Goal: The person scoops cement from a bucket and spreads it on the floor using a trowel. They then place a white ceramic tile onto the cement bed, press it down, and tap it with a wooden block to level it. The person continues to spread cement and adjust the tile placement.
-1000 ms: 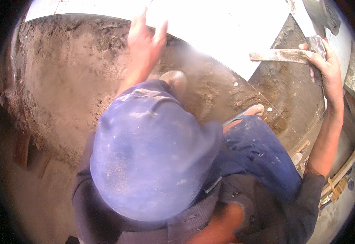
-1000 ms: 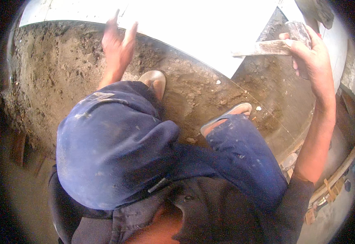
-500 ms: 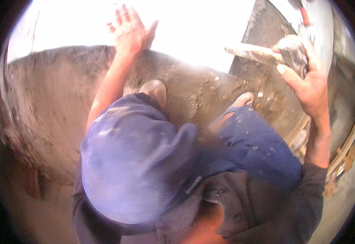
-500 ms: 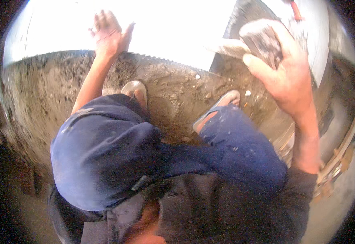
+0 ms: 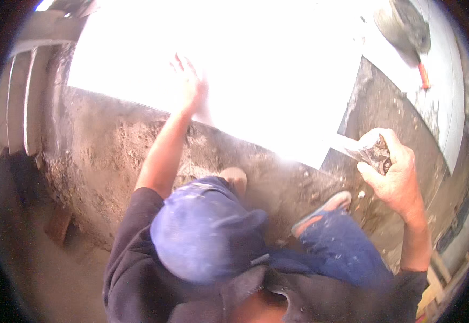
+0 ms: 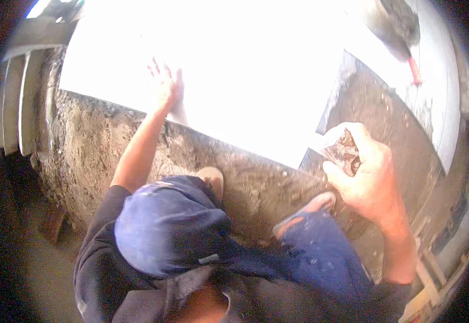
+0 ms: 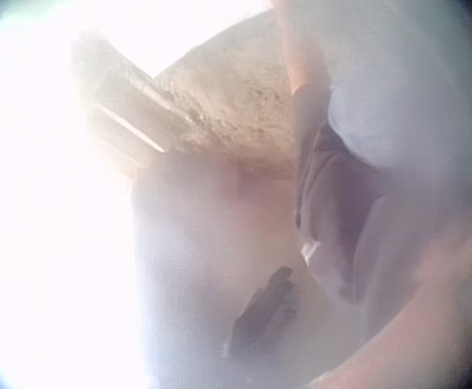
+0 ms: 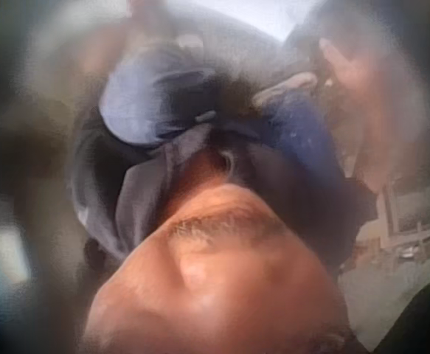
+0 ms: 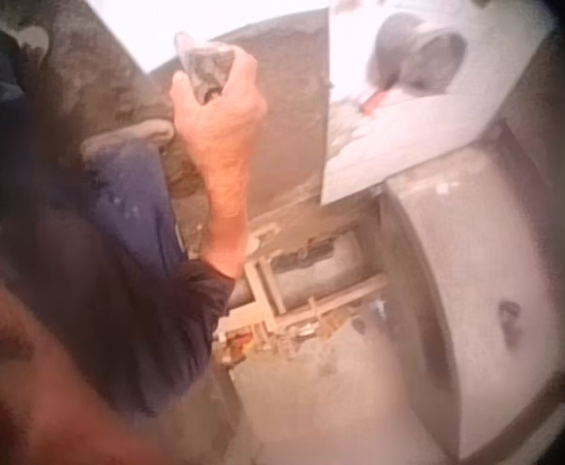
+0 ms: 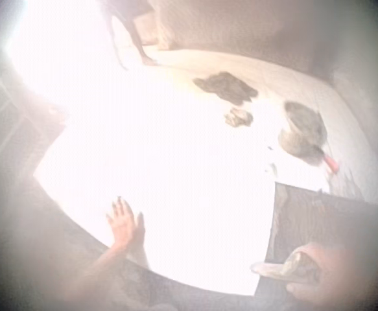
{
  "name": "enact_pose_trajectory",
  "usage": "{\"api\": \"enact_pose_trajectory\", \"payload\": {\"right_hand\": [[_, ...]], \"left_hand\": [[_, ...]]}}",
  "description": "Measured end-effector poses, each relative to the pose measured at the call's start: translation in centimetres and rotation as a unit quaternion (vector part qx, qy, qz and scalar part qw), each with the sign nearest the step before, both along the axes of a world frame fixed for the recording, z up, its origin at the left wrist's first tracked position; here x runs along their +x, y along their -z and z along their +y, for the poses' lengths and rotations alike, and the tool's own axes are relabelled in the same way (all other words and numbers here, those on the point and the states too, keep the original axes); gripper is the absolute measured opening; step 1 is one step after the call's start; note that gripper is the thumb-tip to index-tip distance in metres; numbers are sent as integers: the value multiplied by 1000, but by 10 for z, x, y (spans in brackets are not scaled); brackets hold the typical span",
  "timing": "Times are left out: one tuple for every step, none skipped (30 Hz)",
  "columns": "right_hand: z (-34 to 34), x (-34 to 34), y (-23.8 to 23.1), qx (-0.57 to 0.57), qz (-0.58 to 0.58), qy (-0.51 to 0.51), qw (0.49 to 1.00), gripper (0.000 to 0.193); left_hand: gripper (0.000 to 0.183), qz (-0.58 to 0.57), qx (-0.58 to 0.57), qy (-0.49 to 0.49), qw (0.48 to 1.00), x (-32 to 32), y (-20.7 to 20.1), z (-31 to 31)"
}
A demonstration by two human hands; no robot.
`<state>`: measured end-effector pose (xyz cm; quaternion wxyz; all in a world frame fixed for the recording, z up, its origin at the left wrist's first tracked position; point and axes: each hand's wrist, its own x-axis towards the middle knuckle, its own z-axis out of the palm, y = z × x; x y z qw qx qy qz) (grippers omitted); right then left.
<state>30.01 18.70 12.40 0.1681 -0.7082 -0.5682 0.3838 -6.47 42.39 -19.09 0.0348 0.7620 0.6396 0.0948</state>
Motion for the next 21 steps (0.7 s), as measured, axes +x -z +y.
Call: {"api": "enact_pose_trajectory", "payload": {"right_hand": [[8,-5,-1,-17,6,13,1000,36],[18,-9,3,36,15,10,999,35],[30,-12,7,85,22,10,996,35],[44,-16,12,134,32,10,990,35],[56,-22,15,83,32,24,996,34],[70,-29,12,62,19,12,998,35],[83,-36,9,41,6,0,999,36],[99,-40,5,24,-11,-13,1000,37],[110,-38,15,117,-16,-23,993,40],[127,-40,21,124,-13,-19,992,39],[147,-42,26,131,-12,-12,991,38],[164,-48,24,133,-9,-4,991,38],[179,-57,12,69,-21,2,997,34],[191,-58,10,73,-6,15,997,33],[202,-62,11,73,13,25,997,32],[213,-66,11,73,32,35,996,31],[226,-70,13,78,40,44,995,29],[235,-76,13,69,42,39,996,29],[243,-81,14,61,44,35,997,28],[252,-89,15,57,53,27,997,28],[260,-92,19,59,67,13,996,29]], "left_hand": [[86,-1,-15,-34,999,8,-6,-2],[86,-1,-35,-69,997,15,-16,-10],[86,-5,-58,-102,993,24,-25,-13],[85,-18,-70,-128,989,32,-34,-10],[85,-31,-84,-154,984,35,-43,-12],[85,-43,-99,-179,978,36,-47,-13],[85,-36,-83,-176,980,33,-40,-14],[85,-23,-76,-170,982,31,-37,-14],[85,-10,-63,-162,985,30,-39,-12],[85,4,-49,-153,987,28,-39,-11],[82,17,-33,-147,988,27,-30,-9],[82,25,-26,-145,989,26,-27,-10],[81,33,-19,-143,989,27,-24,-11],[80,41,-8,-138,990,33,-24,-7],[79,48,-19,-139,989,35,-31,-12],[79,40,-25,-138,989,37,-36,-10],[79,35,-30,-140,989,37,-41,-8],[79,29,-35,-141,989,38,-46,-6],[79,4,-58,-140,988,40,-50,-8],[79,-1,-65,-144,987,35,-57,-8],[79,-8,-77,-145,986,32,-59,-10]]}}
